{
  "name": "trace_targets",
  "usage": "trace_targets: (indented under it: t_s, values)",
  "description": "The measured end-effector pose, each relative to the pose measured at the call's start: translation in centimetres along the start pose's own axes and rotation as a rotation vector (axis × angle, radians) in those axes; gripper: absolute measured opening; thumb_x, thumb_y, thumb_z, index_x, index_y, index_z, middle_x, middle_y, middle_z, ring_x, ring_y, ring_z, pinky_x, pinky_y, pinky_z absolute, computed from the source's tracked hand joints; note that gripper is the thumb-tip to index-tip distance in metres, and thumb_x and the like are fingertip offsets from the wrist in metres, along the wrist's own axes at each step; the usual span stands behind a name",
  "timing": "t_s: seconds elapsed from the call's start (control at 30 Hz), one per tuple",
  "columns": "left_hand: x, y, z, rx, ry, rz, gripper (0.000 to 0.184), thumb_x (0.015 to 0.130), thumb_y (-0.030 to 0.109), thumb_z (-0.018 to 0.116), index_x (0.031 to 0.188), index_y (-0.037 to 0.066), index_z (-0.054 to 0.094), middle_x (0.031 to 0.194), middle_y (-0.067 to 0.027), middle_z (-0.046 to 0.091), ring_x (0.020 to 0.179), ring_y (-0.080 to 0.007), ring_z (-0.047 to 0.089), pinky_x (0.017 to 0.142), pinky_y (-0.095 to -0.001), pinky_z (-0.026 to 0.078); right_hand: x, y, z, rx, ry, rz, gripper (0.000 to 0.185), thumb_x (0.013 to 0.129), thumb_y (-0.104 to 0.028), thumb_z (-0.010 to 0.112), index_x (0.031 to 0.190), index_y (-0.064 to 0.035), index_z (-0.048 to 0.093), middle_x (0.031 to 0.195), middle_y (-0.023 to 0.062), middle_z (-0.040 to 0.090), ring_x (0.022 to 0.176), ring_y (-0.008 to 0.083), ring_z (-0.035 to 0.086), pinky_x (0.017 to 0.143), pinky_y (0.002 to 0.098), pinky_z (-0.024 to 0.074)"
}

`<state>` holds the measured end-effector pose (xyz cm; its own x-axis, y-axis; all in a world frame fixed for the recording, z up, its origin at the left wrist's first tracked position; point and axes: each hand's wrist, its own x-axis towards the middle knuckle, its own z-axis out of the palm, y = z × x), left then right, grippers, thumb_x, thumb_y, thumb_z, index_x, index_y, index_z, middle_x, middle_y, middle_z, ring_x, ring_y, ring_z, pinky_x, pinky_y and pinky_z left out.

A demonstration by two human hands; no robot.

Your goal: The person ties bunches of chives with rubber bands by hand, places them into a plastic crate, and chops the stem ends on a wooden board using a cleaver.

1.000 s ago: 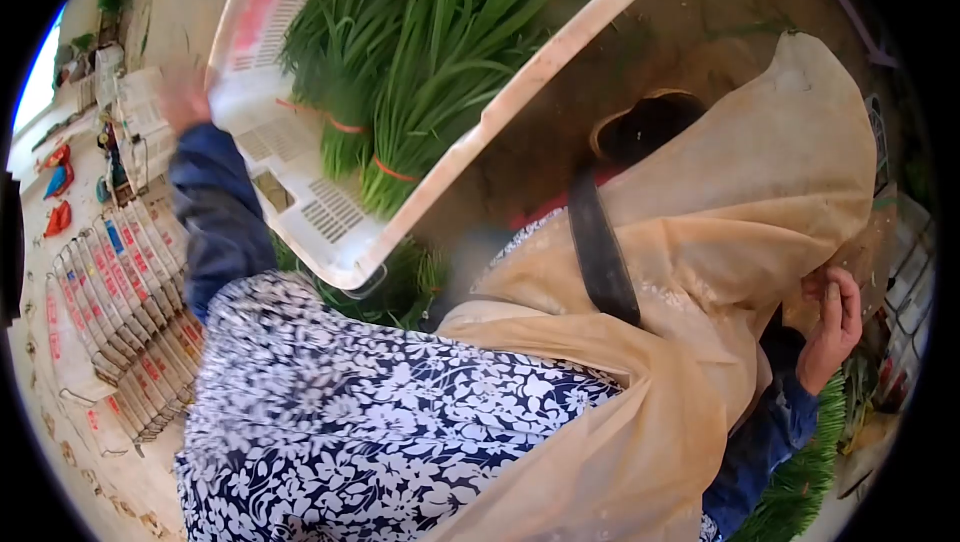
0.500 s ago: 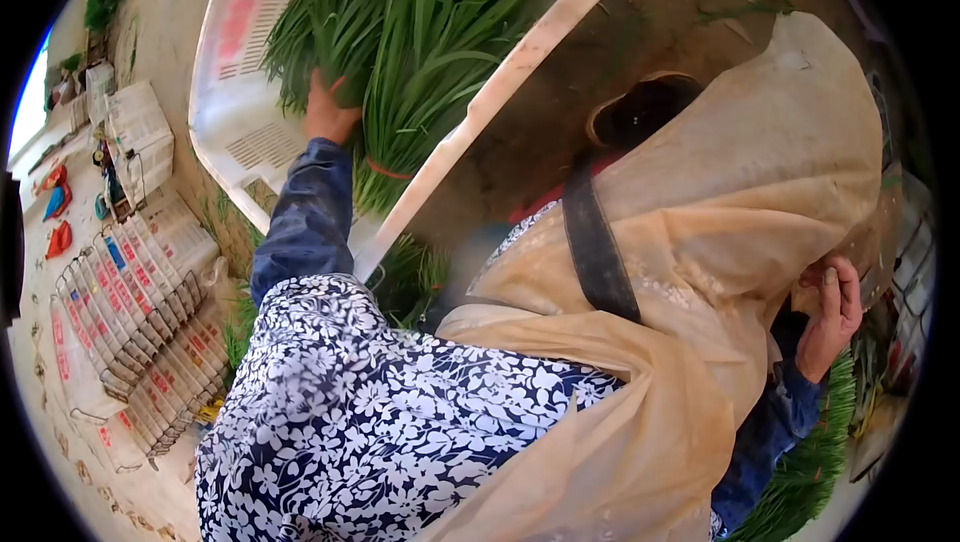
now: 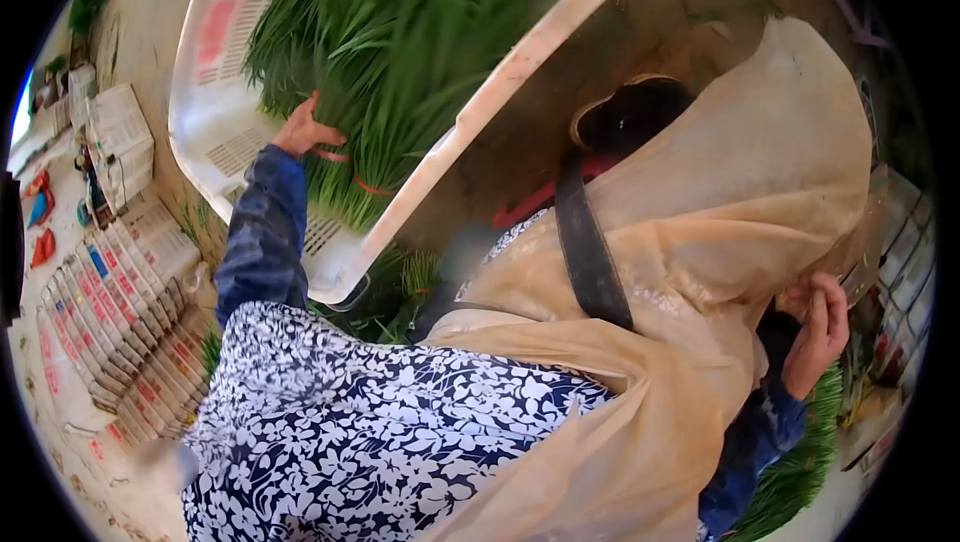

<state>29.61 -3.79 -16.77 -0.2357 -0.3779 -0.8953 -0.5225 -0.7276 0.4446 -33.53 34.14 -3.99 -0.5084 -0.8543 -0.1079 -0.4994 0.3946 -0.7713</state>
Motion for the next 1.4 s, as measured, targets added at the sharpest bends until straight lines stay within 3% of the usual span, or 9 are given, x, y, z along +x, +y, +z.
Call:
trace_targets:
  t_s: [0.13, 0.27, 0.5, 0.7, 0.8, 1.0, 1.07, 1.13, 1.4]
  values:
    - [3.0, -1.9, 1.1, 0.194, 0.281, 0.047, 0.101, 0.067, -0.007, 0.073, 0.153, 0.015, 0.025, 0.135, -0.0094, 0.053, 0.109, -0.031, 0.06, 0.068, -0.0487, 0.061, 0.0, -0.6, -0.7, 0.097, 0.124, 0.185, 0.02, 0.098, -0.009, 0.053, 0.111, 0.0035, 0.062, 0.104, 0.0123, 0.066, 0.085, 0.0174, 0.063, 0.078, 0.0292, 0.0492]
    - [-0.7, 0.4, 3.3, 0.212, 0.26, 0.099, 0.114, 0.064, 0.007, 0.085, 0.156, 0.01, 0.017, 0.148, -0.0092, 0.043, 0.116, -0.0318, 0.058, 0.064, -0.0433, 0.063, 4.5, -5.9, 0.8, 0.289, 0.068, -0.105, 0.023, 0.096, -0.006, 0.049, 0.112, 0.0043, 0.062, 0.115, 0.0176, 0.06, 0.093, 0.0207, 0.059, 0.082, 0.0306, 0.0471]
    - [-0.7, -2.8, 2.5, 0.124, 0.464, 0.33, 0.096, 0.074, 0.043, 0.08, 0.15, 0.006, 0.034, 0.134, -0.0173, 0.056, 0.114, -0.031, 0.06, 0.069, -0.0413, 0.062, 13.6, -26.9, 16.8, -0.06, -0.685, -0.651, 0.026, 0.082, -0.004, 0.059, 0.106, 0.0032, 0.065, 0.106, 0.0176, 0.065, 0.091, 0.0301, 0.064, 0.081, 0.0377, 0.0513]
    - [-1.6, -0.8, 4.6, 0.165, 0.601, 0.263, 0.081, 0.081, 0.055, 0.066, 0.139, 0.001, 0.049, 0.126, -0.02, 0.064, 0.118, -0.0309, 0.062, 0.096, -0.0381, 0.047, 14.1, -28.7, 31.9, 0.066, -0.846, -0.921, 0.022, 0.079, -0.005, 0.06, 0.099, 0.0015, 0.064, 0.1, 0.0162, 0.064, 0.094, 0.0361, 0.062, 0.08, 0.0426, 0.0517]
    - [-1.0, 1.3, 8.5, 0.522, 0.643, 0.307, 0.074, 0.083, 0.054, 0.066, 0.132, 0.001, 0.053, 0.111, -0.0235, 0.068, 0.102, -0.037, 0.067, 0.082, -0.0428, 0.051, 14.0, -24.8, 34.5, 0.183, -0.826, -0.961, 0.026, 0.079, -0.003, 0.058, 0.104, 0.0016, 0.064, 0.101, 0.0165, 0.063, 0.097, 0.0361, 0.061, 0.081, 0.0427, 0.0512]
    - [-1.6, 2.6, 10.5, 0.647, 0.629, 0.351, 0.07, 0.085, 0.057, 0.065, 0.122, 0.0, 0.053, 0.088, -0.0246, 0.068, 0.087, -0.0415, 0.066, 0.073, -0.0467, 0.05, 14.5, -20.9, 38.3, 0.04, -0.806, -0.709, 0.034, 0.085, -0.003, 0.058, 0.119, 0.0008, 0.06, 0.109, 0.016, 0.064, 0.094, 0.0292, 0.065, 0.077, 0.0351, 0.0533]
    - [-1.9, 2.7, 10.8, 0.665, 0.608, 0.342, 0.07, 0.085, 0.058, 0.065, 0.122, 0.0, 0.052, 0.087, -0.0245, 0.068, 0.086, -0.0417, 0.066, 0.073, -0.0472, 0.05, 14.3, -22.4, 37.7, 0.156, -1.055, -0.064, 0.04, 0.087, -0.005, 0.058, 0.126, 0.0004, 0.055, 0.104, 0.0113, 0.065, 0.08, 0.019, 0.066, 0.061, 0.0286, 0.051]
    - [-2.5, 3.0, 11.2, 0.689, 0.591, 0.333, 0.071, 0.085, 0.058, 0.065, 0.122, -0.001, 0.051, 0.085, -0.0244, 0.067, 0.085, -0.0419, 0.066, 0.072, -0.0477, 0.05, 14.0, -22.0, 38.1, 0.256, -1.049, -0.005, 0.044, 0.086, -0.009, 0.061, 0.127, 0.0032, 0.052, 0.096, 0.0079, 0.065, 0.069, 0.0125, 0.064, 0.051, 0.024, 0.0454]
    - [-2.4, 2.3, 11.9, 0.712, 0.536, 0.338, 0.062, 0.089, 0.055, 0.064, 0.115, 0.0, 0.05, 0.078, -0.0235, 0.067, 0.08, -0.0441, 0.066, 0.068, -0.0502, 0.049, 11.4, -23.0, 39.0, 0.16, -0.959, 0.393, 0.025, 0.086, -0.021, 0.073, 0.096, 0.0001, 0.063, 0.068, 0.0022, 0.06, 0.043, 0.0082, 0.052, 0.038, 0.0232, 0.0365]
